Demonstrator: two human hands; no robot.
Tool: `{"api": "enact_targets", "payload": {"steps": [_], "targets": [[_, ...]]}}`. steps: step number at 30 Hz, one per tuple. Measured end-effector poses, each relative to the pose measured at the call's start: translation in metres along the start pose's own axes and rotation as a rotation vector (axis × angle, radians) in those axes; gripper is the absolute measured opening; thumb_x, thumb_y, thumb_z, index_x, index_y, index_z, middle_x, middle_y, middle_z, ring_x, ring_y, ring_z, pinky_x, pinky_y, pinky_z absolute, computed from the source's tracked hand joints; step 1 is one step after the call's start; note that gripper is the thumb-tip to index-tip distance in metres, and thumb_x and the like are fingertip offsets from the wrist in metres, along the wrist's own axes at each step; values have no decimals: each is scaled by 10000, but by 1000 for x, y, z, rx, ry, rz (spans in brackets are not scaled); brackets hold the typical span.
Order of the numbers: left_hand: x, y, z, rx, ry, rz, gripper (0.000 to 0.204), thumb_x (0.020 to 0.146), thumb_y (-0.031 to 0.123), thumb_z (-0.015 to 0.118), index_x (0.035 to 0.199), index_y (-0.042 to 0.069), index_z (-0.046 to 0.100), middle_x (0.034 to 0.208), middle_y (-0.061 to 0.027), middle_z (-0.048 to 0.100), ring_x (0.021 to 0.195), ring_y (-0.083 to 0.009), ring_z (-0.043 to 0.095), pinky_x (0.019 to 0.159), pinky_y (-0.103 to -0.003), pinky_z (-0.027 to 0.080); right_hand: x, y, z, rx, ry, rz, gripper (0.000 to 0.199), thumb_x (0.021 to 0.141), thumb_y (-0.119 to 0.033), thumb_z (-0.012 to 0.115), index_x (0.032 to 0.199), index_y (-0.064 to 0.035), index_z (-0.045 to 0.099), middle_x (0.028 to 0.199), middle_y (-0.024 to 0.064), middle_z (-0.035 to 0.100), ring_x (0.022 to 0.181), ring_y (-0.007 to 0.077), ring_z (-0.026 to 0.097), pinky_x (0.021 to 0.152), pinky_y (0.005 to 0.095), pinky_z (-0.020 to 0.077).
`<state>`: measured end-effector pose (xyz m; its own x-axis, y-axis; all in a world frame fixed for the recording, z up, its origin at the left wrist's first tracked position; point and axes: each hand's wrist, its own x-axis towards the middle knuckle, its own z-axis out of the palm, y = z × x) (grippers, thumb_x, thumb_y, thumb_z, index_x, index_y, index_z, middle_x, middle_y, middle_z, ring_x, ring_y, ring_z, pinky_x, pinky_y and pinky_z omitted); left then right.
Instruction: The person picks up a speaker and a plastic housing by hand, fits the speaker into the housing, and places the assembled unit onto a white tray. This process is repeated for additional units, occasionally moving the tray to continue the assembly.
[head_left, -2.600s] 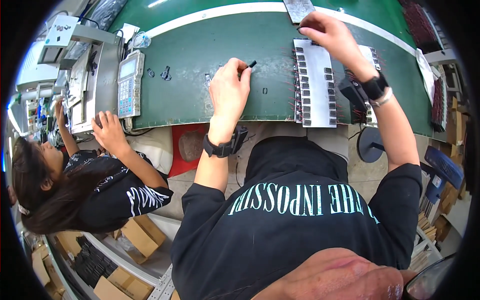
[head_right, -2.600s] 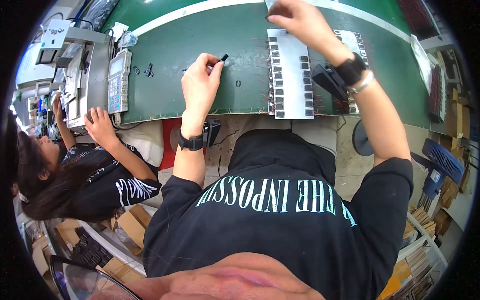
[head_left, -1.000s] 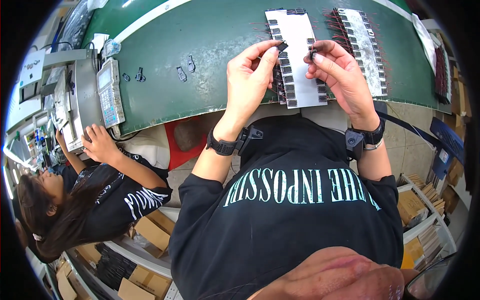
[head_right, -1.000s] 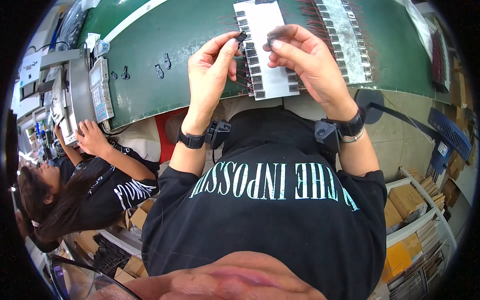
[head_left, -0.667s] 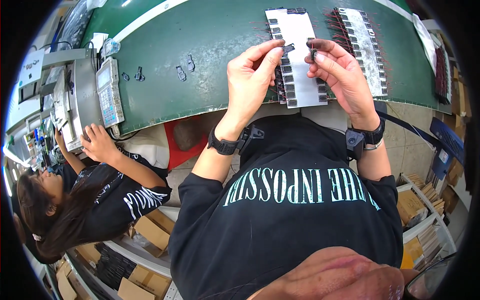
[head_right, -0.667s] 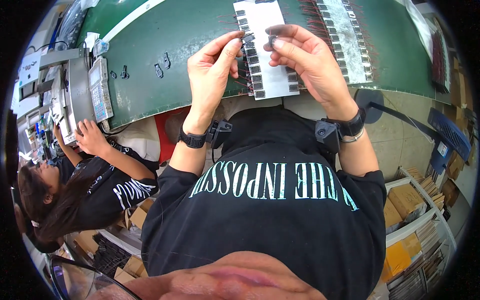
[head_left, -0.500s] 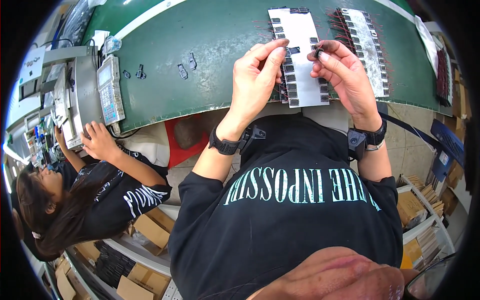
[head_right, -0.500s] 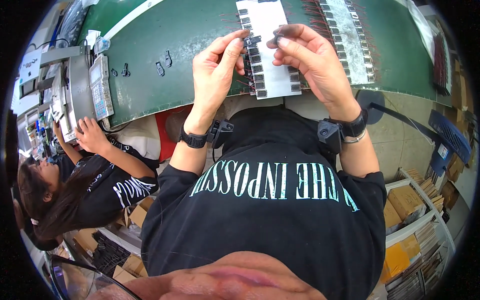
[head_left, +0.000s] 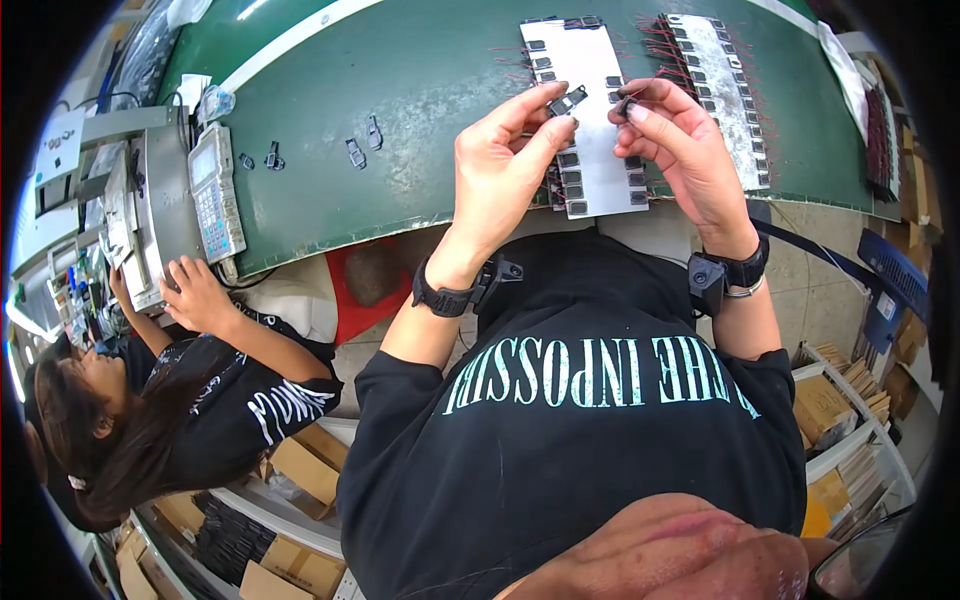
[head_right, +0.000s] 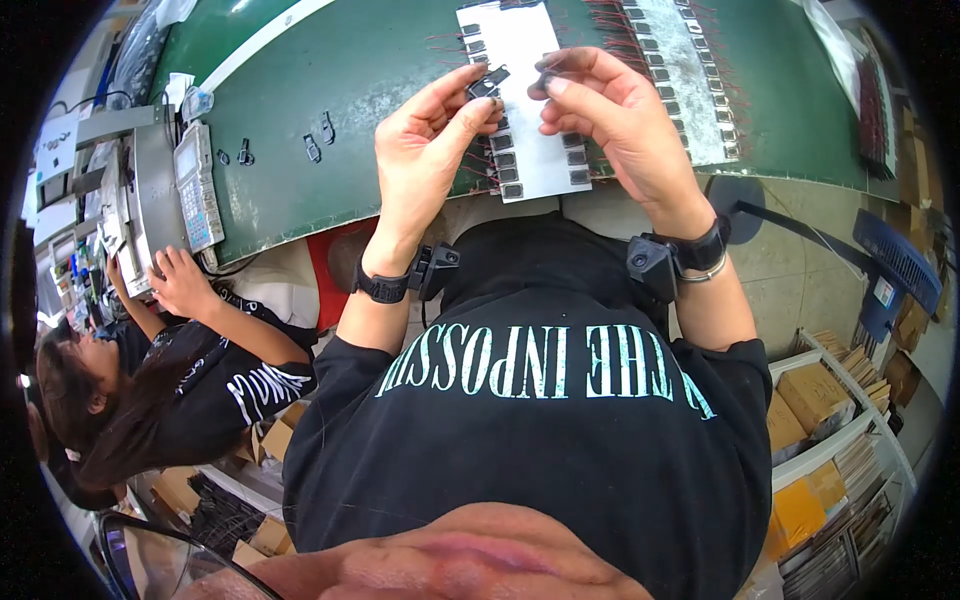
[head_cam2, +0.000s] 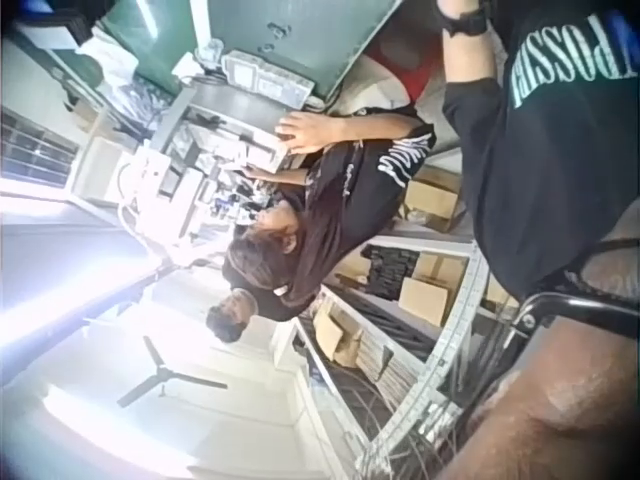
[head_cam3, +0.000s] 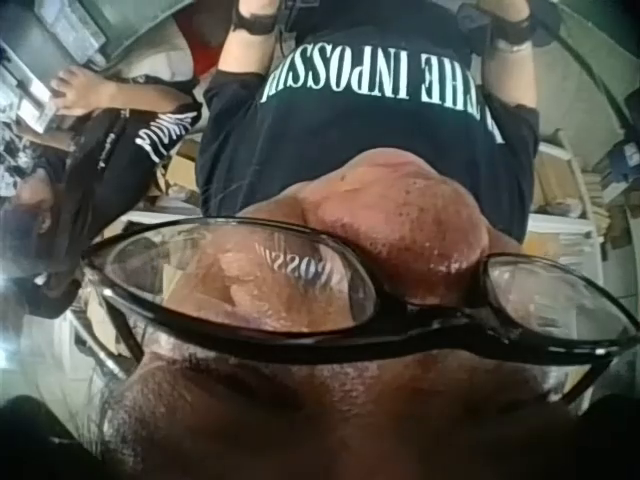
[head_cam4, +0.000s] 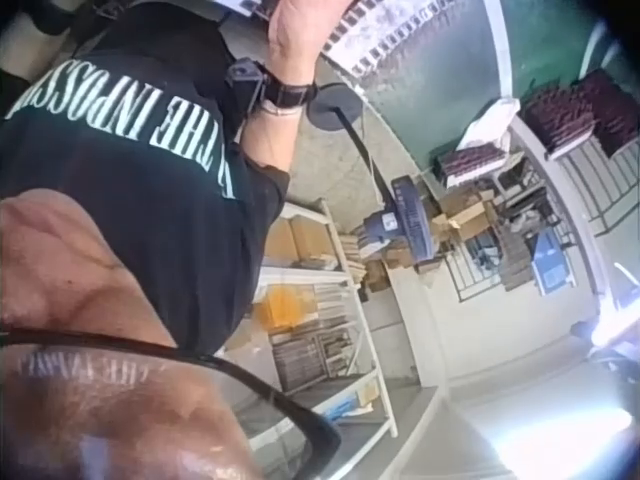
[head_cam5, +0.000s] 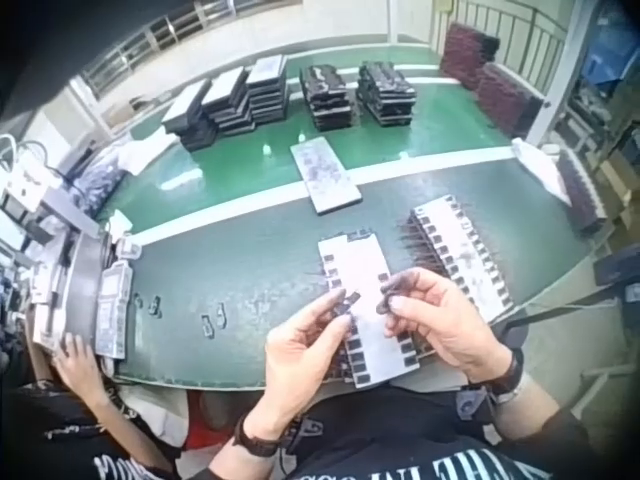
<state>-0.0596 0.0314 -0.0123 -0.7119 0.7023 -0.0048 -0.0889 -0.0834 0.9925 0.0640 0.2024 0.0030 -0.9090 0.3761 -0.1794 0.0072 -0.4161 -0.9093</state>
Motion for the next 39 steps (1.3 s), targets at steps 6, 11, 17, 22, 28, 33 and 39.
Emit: {"api": "enact_targets", "payload": {"steps": [6, 11, 17, 22, 28, 33, 39], "targets": [[0, 6, 5, -23, 1, -29, 372, 923, 32, 695, 1286, -25, 638, 930, -62, 727, 842, -94, 684, 775, -226, 554, -3, -13, 3, -96, 34, 42, 181, 985, -129, 628, 1129, -20, 612, 1038, 66, 683, 863, 112, 664, 851, 269, 541], [1, 9, 5, 11, -8, -29, 367, 926, 36, 690, 1285, -21, 641, 937, -64, 737, 852, -89, 683, 785, -230, 555, -1, -7, -3, -321, 103, -154, 183, 981, -115, 636, 1131, -11, 615, 1005, 42, 685, 875, 99, 660, 832, 243, 528], [1, 12, 3, 84, -87, -31, 357, 957, 9, 644, 1306, -52, 604, 1051, -130, 723, 969, -160, 704, 842, -280, 597, 6, -15, 9, -411, -5, -174, 166, 960, -96, 670, 1104, -17, 650, 962, -2, 672, 865, 67, 640, 802, 223, 515], [-2, 12, 2, 63, -86, -52, 359, 958, 7, 641, 1310, -50, 603, 1052, -130, 724, 968, -162, 704, 851, -285, 598, 11, -14, 18, -429, -45, -166, 157, 945, -102, 695, 1081, -27, 674, 944, -23, 672, 840, 41, 613, 781, 204, 500], [0, 13, -1, 87, -124, -67, 336, 959, 8, 641, 1290, -41, 609, 1059, -125, 727, 966, -153, 703, 848, -280, 597, 12, -12, 19, -560, -35, -152, 137, 943, -112, 702, 1048, -30, 668, 921, -35, 668, 817, 20, 582, 733, 185, 464], [1, 13, -2, 92, -123, -69, 319, 958, 8, 642, 1273, -36, 609, 1062, -124, 729, 963, -147, 702, 843, -275, 595, 12, -7, 21, -503, -6, -146, 114, 942, -119, 704, 1002, -34, 659, 891, -43, 652, 794, 10, 559, 698, 179, 438], [2, 14, -2, 92, -131, -58, 321, 958, 7, 643, 1274, -38, 609, 1063, -125, 729, 966, -148, 703, 841, -274, 595, 8, -6, 25, -484, 31, -159, 108, 944, -119, 702, 996, -37, 655, 882, -47, 640, 787, 9, 551, 696, 178, 436]]}}
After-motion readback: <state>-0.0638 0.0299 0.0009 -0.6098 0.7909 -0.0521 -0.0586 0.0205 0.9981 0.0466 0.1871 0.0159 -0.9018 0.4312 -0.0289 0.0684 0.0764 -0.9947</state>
